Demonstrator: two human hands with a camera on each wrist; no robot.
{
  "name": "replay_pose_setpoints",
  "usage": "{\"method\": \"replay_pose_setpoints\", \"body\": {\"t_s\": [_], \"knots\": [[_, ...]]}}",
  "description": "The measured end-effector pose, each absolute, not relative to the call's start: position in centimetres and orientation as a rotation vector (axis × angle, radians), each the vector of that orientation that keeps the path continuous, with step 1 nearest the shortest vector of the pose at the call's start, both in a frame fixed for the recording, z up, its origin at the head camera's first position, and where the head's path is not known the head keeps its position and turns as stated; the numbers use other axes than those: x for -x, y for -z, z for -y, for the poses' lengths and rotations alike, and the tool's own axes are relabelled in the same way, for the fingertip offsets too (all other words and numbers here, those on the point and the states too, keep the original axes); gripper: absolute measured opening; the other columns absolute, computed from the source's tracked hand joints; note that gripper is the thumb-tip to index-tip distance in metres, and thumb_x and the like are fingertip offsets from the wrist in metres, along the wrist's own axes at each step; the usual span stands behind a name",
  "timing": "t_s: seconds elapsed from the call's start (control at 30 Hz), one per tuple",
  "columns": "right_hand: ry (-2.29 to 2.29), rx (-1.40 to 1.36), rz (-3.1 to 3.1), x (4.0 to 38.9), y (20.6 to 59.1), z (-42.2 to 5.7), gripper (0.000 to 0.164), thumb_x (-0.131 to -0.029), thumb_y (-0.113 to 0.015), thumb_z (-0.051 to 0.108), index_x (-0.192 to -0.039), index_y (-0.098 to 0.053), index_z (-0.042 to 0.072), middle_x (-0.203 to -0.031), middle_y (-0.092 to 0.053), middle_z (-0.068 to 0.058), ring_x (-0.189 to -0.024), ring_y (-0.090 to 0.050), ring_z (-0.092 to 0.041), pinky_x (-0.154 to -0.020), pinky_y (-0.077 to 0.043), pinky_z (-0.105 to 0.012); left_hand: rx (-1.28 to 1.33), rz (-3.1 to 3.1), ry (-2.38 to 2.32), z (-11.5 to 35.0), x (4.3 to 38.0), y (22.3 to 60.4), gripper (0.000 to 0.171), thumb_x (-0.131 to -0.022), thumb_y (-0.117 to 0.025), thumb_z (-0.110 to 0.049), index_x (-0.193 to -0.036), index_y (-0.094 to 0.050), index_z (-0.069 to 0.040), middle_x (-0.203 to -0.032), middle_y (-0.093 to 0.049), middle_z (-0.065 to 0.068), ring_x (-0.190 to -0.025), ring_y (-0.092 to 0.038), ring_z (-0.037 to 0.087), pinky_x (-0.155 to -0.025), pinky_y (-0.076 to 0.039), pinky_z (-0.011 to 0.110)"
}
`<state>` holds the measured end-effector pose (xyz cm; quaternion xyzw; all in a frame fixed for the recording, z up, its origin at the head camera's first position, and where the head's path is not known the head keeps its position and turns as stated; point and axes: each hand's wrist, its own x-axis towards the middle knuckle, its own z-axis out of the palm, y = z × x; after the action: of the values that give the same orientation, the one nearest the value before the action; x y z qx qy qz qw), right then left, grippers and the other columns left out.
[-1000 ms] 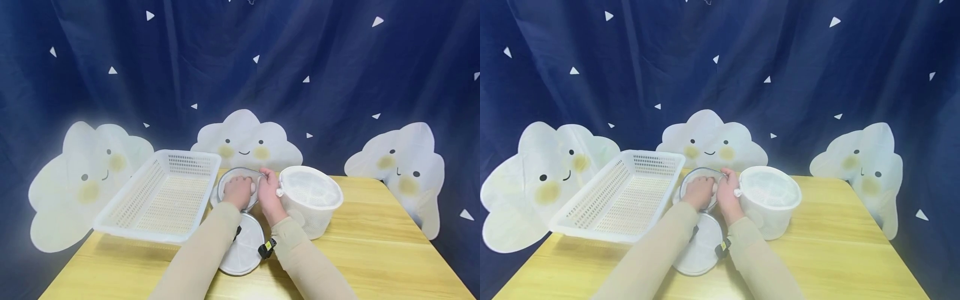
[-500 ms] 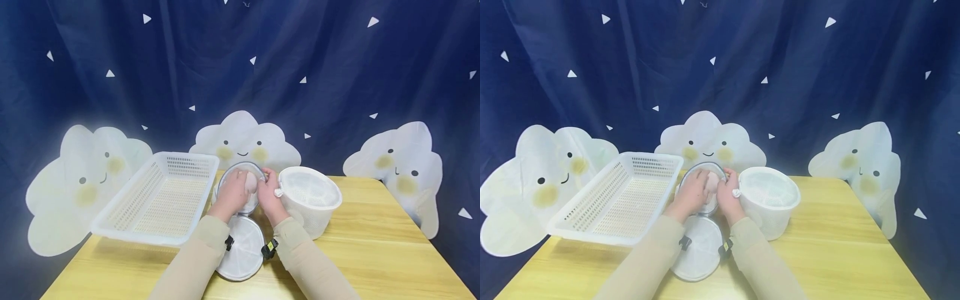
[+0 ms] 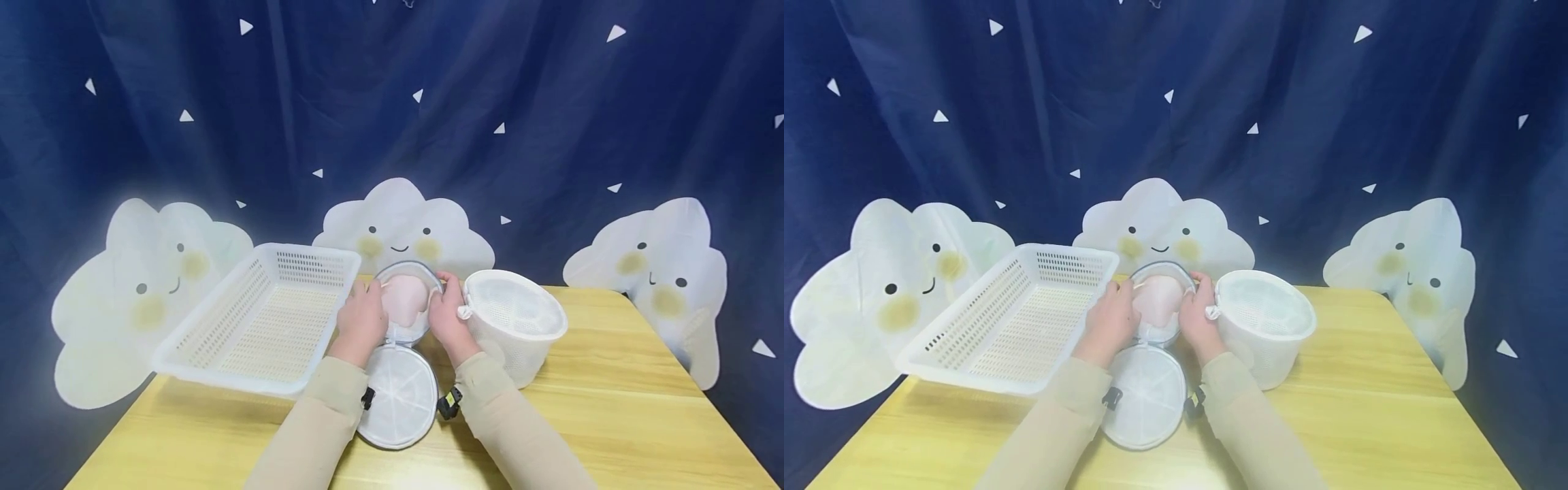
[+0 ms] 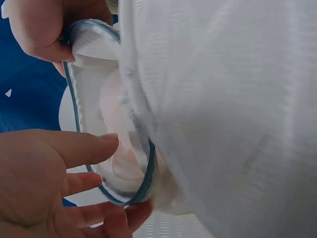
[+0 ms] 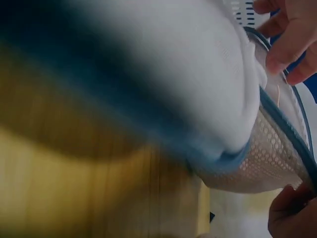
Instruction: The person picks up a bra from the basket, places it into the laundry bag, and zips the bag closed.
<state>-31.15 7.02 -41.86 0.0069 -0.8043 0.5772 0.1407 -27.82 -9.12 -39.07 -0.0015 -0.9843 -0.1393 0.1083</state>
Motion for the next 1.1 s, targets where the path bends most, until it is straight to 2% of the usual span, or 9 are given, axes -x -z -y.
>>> {"method": "replay_pose_setpoints", "body": {"t_s": [0.1,0.23,0.43,0.6,0.67,0.77,0.83,0.93,1.1], "knots": [[-1.572,-0.073,2.397,31.2,42.1,-7.3,0.045,-0.1,-0.043,0.006,-0.145,-0.039,0.001,-0.139,-0.051,-0.024,-0.131,-0.048,-0.034,-0.109,-0.038,-0.047,0.023,2.922,0.464,9.3,27.7,39.3,0.06,-0.098,-0.061,-0.011,-0.153,-0.038,-0.011,-0.128,-0.05,0.022,-0.074,-0.06,0.027,-0.057,-0.052,0.037],[-1.464,-0.132,2.496,31.2,42.3,-7.7,0.051,-0.099,-0.044,0.006,-0.149,-0.037,0.004,-0.147,-0.047,-0.022,-0.137,-0.044,-0.034,-0.112,-0.034,-0.048,0.024,2.912,0.575,9.4,27.8,39.8,0.069,-0.095,-0.061,-0.003,-0.157,-0.033,-0.014,-0.131,-0.048,0.02,-0.071,-0.059,0.024,-0.061,-0.052,0.035],[-1.548,-0.106,2.495,30.7,41.7,-8.2,0.052,-0.101,-0.043,0.008,-0.152,-0.036,0.01,-0.152,-0.044,-0.019,-0.138,-0.042,-0.031,-0.112,-0.034,-0.048,0.016,2.786,0.847,9.4,28.2,39.4,0.066,-0.095,-0.052,-0.004,-0.158,-0.033,-0.015,-0.131,-0.045,0.018,-0.087,-0.06,0.027,-0.071,-0.053,0.039],[-1.566,-0.117,2.504,30.5,41.0,-8.8,0.051,-0.102,-0.042,0.009,-0.153,-0.035,0.008,-0.154,-0.041,-0.019,-0.143,-0.036,-0.032,-0.116,-0.029,-0.047,-0.023,2.628,1.067,9.6,28.3,38.4,0.065,-0.092,-0.051,-0.003,-0.154,-0.038,-0.016,-0.137,-0.044,0.019,-0.1,-0.062,0.035,-0.085,-0.053,0.047],[-1.546,-0.132,2.518,30.5,40.9,-9.0,0.051,-0.102,-0.042,0.008,-0.153,-0.035,0.006,-0.153,-0.041,-0.02,-0.143,-0.036,-0.033,-0.116,-0.028,-0.047,-0.041,2.572,1.152,9.8,28.3,38.2,0.064,-0.092,-0.051,-0.002,-0.153,-0.04,-0.017,-0.139,-0.044,0.017,-0.109,-0.06,0.036,-0.092,-0.051,0.048],[-1.527,-0.145,2.528,30.5,40.6,-9.6,0.051,-0.101,-0.041,0.006,-0.152,-0.037,0.004,-0.152,-0.042,-0.021,-0.142,-0.037,-0.034,-0.116,-0.027,-0.047,-0.033,2.528,1.231,10.1,28.2,37.9,0.063,-0.091,-0.049,0.0,-0.151,-0.041,-0.018,-0.138,-0.044,0.015,-0.116,-0.058,0.035,-0.097,-0.049,0.049],[-1.562,-0.135,2.517,30.5,40.3,-10.1,0.051,-0.101,-0.04,0.005,-0.152,-0.038,0.005,-0.153,-0.041,-0.019,-0.142,-0.037,-0.033,-0.116,-0.027,-0.047,-0.017,2.514,1.26,10.3,28.2,37.7,0.061,-0.091,-0.048,0.002,-0.149,-0.043,-0.016,-0.137,-0.045,0.015,-0.121,-0.056,0.034,-0.099,-0.047,0.049],[-1.58,-0.112,2.507,30.5,40.0,-10.8,0.051,-0.1,-0.038,0.004,-0.151,-0.04,0.007,-0.15,-0.043,-0.019,-0.138,-0.039,-0.031,-0.115,-0.028,-0.046,-0.008,2.528,1.251,10.4,28.2,37.7,0.054,-0.09,-0.048,0.002,-0.142,-0.047,-0.015,-0.134,-0.046,0.013,-0.119,-0.056,0.032,-0.099,-0.047,0.049],[-1.498,-0.143,2.537,30.7,40.1,-11.6,0.049,-0.1,-0.038,0.005,-0.148,-0.042,0.006,-0.133,-0.053,-0.022,-0.122,-0.049,-0.034,-0.107,-0.036,-0.048,-0.029,2.616,1.204,10.4,27.9,37.6,0.033,-0.093,-0.05,-0.004,-0.124,-0.053,-0.014,-0.13,-0.045,0.01,-0.111,-0.057,0.031,-0.095,-0.05,0.047]]}}
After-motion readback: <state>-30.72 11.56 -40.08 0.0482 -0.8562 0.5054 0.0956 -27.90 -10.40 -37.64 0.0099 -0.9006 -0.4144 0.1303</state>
